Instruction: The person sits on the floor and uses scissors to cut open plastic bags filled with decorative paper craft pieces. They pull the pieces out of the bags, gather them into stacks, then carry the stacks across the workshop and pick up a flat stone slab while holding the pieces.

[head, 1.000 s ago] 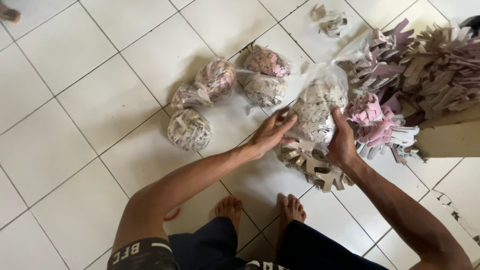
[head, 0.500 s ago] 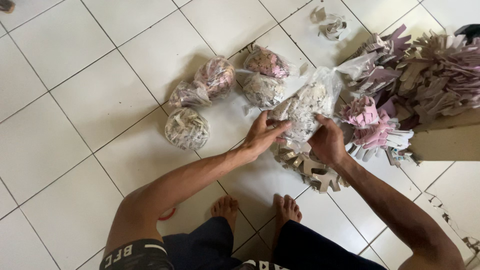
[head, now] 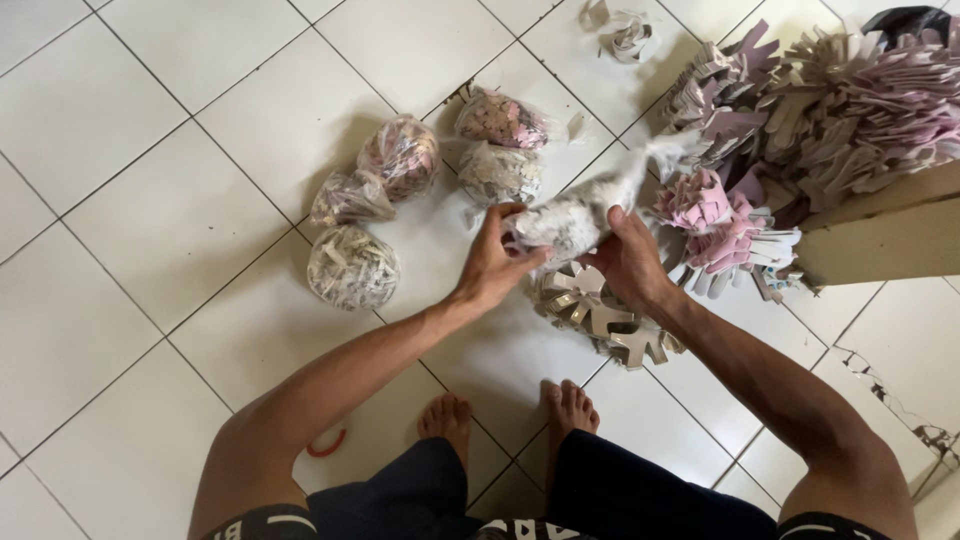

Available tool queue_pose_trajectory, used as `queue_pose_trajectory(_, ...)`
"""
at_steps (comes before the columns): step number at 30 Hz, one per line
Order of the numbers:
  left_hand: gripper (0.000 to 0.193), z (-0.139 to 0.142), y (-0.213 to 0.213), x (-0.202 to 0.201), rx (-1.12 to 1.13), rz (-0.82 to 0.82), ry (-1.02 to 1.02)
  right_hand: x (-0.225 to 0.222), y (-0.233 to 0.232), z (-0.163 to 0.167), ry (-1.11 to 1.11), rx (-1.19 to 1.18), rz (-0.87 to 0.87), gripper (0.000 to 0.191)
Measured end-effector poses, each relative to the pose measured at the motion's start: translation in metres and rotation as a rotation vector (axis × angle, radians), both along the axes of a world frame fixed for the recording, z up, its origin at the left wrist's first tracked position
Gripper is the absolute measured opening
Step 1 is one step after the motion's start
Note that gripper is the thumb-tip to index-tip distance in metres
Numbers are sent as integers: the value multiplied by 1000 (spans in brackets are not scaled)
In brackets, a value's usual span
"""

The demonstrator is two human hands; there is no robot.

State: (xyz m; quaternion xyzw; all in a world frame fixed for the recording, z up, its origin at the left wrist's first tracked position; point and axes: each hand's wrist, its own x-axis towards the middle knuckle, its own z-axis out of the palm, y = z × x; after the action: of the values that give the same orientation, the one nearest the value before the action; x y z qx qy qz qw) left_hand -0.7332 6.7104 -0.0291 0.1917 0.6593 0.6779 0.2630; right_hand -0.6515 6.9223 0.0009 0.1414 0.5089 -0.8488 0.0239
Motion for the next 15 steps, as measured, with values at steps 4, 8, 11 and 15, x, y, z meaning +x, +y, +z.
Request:
queue_pose_trajectory(4,94,4,3,30,5,-91,314,-3,6,-31,-130,9,-139,64)
queue_pose_trajectory(8,103,13,1,44,81,-213,55,0,20,-47,-39,-6,-66,73)
queue_pose_trajectory(11,91,19,3,42,88,-250,-305,5,24,-44,-20,56,123,82)
queue_pose_trajectory(15,78,22,3,43,-285,-138,-17,13,16,-28,-74,-53,116,84)
